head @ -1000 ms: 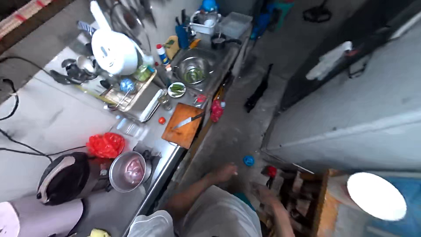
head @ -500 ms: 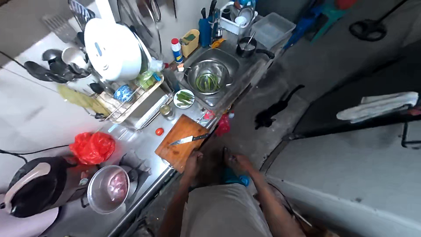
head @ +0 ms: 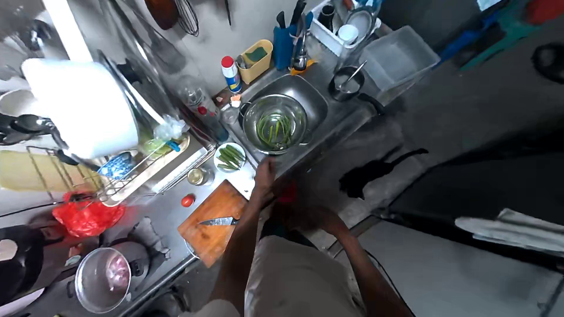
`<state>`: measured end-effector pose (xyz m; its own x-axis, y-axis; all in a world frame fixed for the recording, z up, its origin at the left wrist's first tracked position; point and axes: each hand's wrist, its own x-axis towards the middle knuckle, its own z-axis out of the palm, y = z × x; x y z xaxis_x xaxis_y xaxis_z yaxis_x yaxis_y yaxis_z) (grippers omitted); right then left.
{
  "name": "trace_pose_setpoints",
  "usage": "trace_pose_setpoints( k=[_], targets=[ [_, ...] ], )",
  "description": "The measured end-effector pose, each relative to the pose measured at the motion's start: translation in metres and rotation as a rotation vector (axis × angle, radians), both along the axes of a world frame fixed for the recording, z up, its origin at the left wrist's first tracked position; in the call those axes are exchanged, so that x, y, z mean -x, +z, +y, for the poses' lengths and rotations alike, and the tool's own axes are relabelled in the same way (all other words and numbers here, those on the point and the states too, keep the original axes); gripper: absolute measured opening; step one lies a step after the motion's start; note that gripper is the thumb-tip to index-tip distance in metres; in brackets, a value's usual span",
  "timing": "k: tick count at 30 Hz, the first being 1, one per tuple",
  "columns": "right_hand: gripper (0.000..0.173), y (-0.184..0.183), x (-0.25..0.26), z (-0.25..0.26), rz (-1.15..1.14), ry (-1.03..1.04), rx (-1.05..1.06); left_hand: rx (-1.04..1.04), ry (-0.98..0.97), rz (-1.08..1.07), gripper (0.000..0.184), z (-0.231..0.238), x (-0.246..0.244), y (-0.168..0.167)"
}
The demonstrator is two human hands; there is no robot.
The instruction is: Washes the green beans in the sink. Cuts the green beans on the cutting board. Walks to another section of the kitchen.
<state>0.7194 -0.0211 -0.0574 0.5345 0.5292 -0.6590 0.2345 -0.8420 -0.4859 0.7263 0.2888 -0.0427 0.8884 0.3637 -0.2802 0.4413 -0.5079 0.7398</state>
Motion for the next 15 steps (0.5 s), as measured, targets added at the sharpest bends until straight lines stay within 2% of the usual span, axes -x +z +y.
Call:
trace_pose_setpoints(
  k=[3,5,8,11,13,14,15],
  targets=[
    [0.043,0.001,-0.032,0.0,-0.005,-0.077,0.032,0.025,0.134,0.011,0.039,0.027,-0.067,-0.03],
    [0.042,-0.009,-0.048,-0.005,-0.025,-0.116,0.022,0.065,0.248,0.162,0.042,0.051,-0.115,-0.053],
    [0.044,-0.022,-0.07,-0.013,0.011,-0.154,0.015,0.095,0.394,0.428,0.04,0.072,-0.158,-0.083],
    [0.047,-0.025,-0.096,-0.017,0.069,-0.152,0.024,0.117,0.478,0.569,0.053,0.079,-0.192,-0.099],
    [0.047,-0.031,-0.117,-0.016,0.088,-0.145,0.04,0.059,0.573,0.557,0.053,0.068,-0.207,-0.102],
    [0.048,-0.033,-0.128,-0.014,0.104,-0.126,0.052,-0.024,0.663,0.518,0.051,0.053,-0.212,-0.093],
    [0.049,-0.033,-0.14,-0.011,0.127,-0.096,0.058,-0.002,0.688,0.565,0.048,0.042,-0.219,-0.052]
  ],
)
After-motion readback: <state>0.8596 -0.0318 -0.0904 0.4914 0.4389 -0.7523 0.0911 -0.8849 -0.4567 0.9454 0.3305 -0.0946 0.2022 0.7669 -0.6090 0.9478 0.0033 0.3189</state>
